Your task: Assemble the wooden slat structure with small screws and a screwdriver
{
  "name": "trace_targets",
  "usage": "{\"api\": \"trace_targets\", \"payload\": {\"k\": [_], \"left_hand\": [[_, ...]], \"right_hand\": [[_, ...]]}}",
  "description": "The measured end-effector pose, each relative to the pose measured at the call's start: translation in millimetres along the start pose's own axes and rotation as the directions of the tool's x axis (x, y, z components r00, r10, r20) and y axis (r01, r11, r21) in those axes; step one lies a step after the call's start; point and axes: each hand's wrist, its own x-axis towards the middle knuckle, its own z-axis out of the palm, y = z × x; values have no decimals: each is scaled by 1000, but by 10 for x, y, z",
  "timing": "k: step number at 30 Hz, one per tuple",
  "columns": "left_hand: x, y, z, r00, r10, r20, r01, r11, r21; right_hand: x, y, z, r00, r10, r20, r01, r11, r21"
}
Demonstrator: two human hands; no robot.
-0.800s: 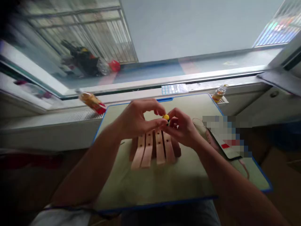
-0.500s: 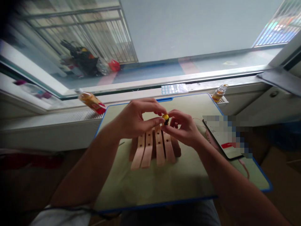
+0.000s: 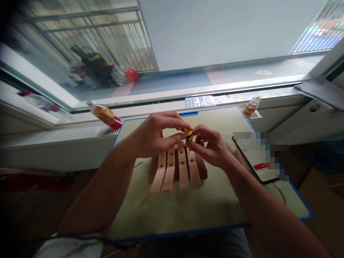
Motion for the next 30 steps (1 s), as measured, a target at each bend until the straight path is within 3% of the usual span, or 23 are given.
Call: {"api": "trace_targets", "payload": {"k": [15,30], "left_hand": [[17,0,38,996,-27,-87,31,999,34],[31,3,99,997,-7,-83,7,1000,-2]], "right_hand": [[-23,23,43,1000,-12,-12,12,1000,-15],[-20,3,92,999,2,-53,-2,1000,-4]]}}
